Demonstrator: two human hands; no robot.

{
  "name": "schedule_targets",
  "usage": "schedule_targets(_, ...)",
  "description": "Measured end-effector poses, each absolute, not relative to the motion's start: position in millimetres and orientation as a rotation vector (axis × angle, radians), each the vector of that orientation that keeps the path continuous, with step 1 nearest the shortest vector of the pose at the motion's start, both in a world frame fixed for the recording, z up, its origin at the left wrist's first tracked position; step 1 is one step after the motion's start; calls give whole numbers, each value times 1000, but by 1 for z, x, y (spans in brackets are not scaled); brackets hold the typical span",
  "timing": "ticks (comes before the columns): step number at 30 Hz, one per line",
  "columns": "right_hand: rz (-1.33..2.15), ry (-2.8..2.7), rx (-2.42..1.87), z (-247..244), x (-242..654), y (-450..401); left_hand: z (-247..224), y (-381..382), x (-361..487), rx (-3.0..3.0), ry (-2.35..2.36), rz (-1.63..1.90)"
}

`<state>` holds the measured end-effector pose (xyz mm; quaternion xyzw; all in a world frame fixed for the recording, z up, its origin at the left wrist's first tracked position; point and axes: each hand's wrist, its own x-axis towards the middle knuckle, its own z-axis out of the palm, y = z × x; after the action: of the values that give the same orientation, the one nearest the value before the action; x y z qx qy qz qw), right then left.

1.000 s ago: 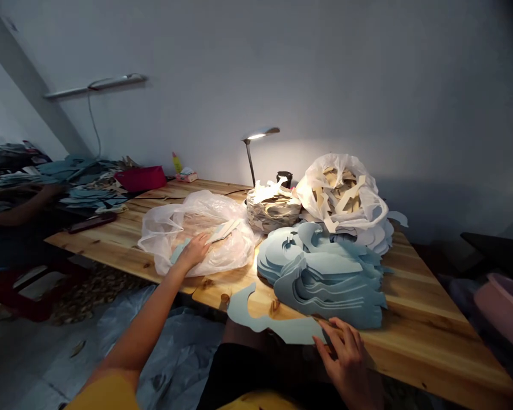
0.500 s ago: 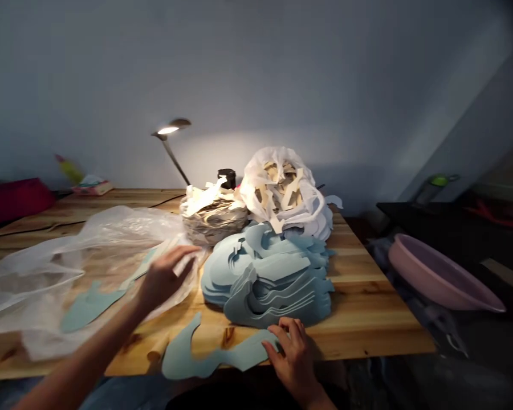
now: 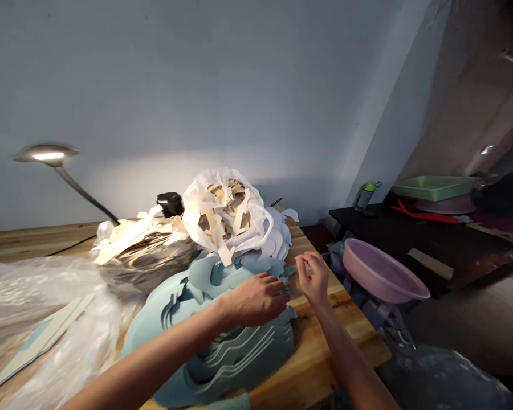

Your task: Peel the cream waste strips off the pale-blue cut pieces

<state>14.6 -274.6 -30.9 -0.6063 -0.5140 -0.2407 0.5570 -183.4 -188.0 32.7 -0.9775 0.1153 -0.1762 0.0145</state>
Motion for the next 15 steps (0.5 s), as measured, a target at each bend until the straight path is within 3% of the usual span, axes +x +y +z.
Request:
schedule_targets(7, -379, -1314, -1999, -15, 123, -132, -25, -158, -160, -3258, 197, -279)
schedule_targets(11, -272, -1431, -2154, -1, 174, -46, -61, -143, -154, -3410, 134, -318)
schedule_targets(15, -164, -1609, -2273, 3, 202, 20, -127, -122, -137, -3436, 99, -427)
